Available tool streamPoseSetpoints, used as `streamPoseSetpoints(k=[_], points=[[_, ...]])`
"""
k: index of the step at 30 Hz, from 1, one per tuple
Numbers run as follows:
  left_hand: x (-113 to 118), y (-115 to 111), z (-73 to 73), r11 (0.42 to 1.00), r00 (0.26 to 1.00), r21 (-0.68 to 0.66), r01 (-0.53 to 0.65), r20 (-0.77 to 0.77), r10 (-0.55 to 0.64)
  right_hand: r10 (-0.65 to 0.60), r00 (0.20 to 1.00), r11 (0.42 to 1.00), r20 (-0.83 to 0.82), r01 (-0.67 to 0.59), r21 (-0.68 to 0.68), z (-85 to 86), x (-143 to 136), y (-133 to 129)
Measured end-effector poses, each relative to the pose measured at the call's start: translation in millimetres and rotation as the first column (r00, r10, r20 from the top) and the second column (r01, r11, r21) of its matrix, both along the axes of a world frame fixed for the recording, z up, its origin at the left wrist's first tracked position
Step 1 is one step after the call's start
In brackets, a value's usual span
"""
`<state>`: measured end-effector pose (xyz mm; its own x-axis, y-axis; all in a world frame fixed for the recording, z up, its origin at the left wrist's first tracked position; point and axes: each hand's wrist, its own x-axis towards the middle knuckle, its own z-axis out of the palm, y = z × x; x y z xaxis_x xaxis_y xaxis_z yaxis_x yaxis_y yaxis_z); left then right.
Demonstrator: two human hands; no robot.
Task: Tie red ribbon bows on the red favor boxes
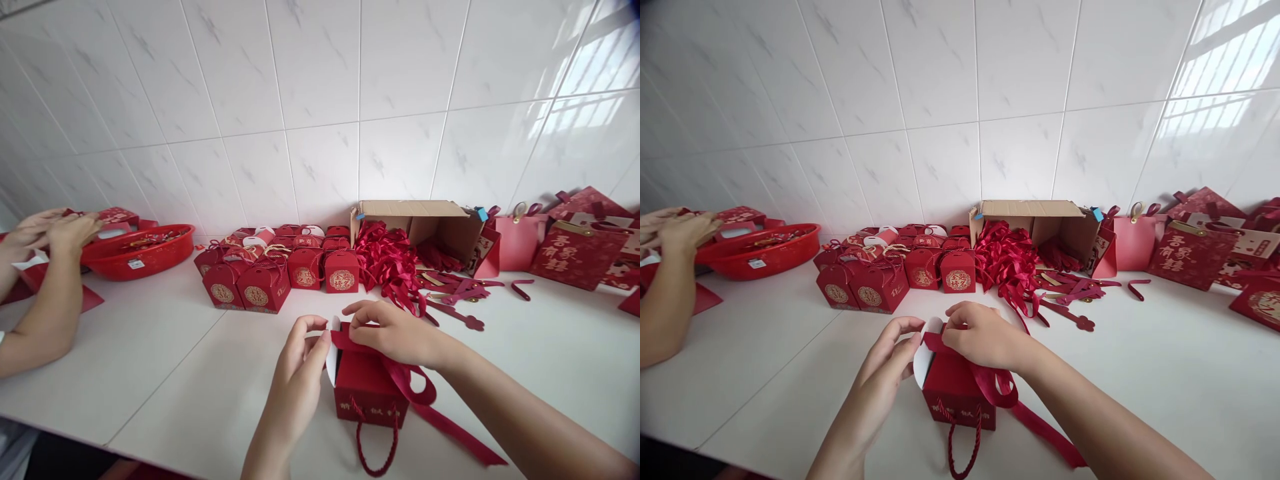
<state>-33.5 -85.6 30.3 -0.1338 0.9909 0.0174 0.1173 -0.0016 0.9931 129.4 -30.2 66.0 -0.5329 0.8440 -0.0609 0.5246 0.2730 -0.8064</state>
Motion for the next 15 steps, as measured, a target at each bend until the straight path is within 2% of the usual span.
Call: streamPoseSetpoints(k=[3, 10, 15], points=[[1.4, -3.1, 1.4, 0.999, 0.999, -0.001, 0.034, -0.027, -0.034, -0.004, 1.000, 1.000, -0.001, 0.003, -0.028, 0.1, -1.0, -0.8], [-3.2, 0.8, -7.2, 0.993, 0.975, -0.037, 0.112, -0.188, -0.117, -0.014, 0.999, 1.000, 0.030, 0.015, -0.015, -3.0, -1.9, -0.7], [-2.3, 1.3, -5.4, 0.987, 0.974, -0.023, 0.160, -0.157, -0.161, -0.002, 0.999, 1.000, 0.036, 0.002, -0.007, -2.4, -0.2, 1.1]])
